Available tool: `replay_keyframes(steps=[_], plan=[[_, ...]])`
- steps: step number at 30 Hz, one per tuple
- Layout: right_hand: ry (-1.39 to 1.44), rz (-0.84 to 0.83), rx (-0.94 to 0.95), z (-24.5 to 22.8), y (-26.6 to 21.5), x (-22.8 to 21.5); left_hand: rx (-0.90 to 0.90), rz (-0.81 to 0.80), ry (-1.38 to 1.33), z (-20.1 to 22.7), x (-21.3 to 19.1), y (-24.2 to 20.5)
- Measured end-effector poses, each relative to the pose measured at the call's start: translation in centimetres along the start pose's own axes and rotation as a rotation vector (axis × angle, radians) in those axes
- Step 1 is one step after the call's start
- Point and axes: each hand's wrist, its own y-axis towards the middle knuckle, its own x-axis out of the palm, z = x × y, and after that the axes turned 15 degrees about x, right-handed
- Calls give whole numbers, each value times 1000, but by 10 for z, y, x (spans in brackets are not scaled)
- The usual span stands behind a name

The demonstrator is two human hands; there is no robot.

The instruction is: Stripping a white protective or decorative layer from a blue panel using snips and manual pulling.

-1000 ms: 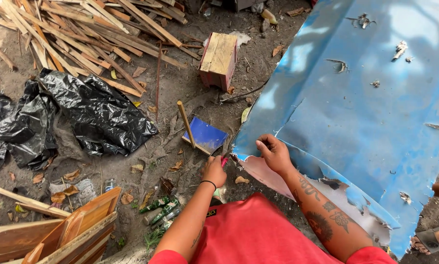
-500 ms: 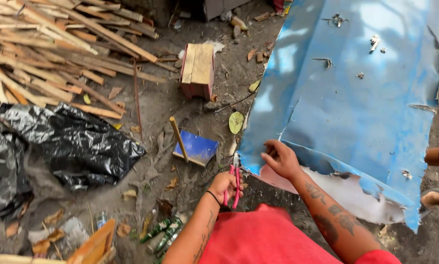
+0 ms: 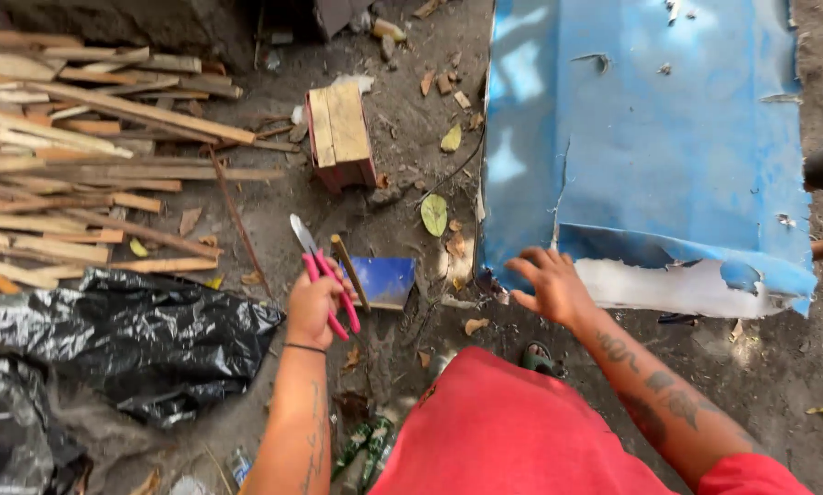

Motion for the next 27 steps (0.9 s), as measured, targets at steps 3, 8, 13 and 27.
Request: replay_keyframes(steps=[3, 8, 13, 27], plan=[[239, -118, 152, -14, -34, 36, -49, 42, 59, -56, -16, -21], [378, -352, 394, -51, -66, 71, -423, 73, -17, -153, -22, -75], [338, -615, 524, -65, -32, 65, -759, 267, -135, -210, -52, -115], [1037, -553, 809, -102, -27, 51, -712, 228, -176, -211, -50, -119]])
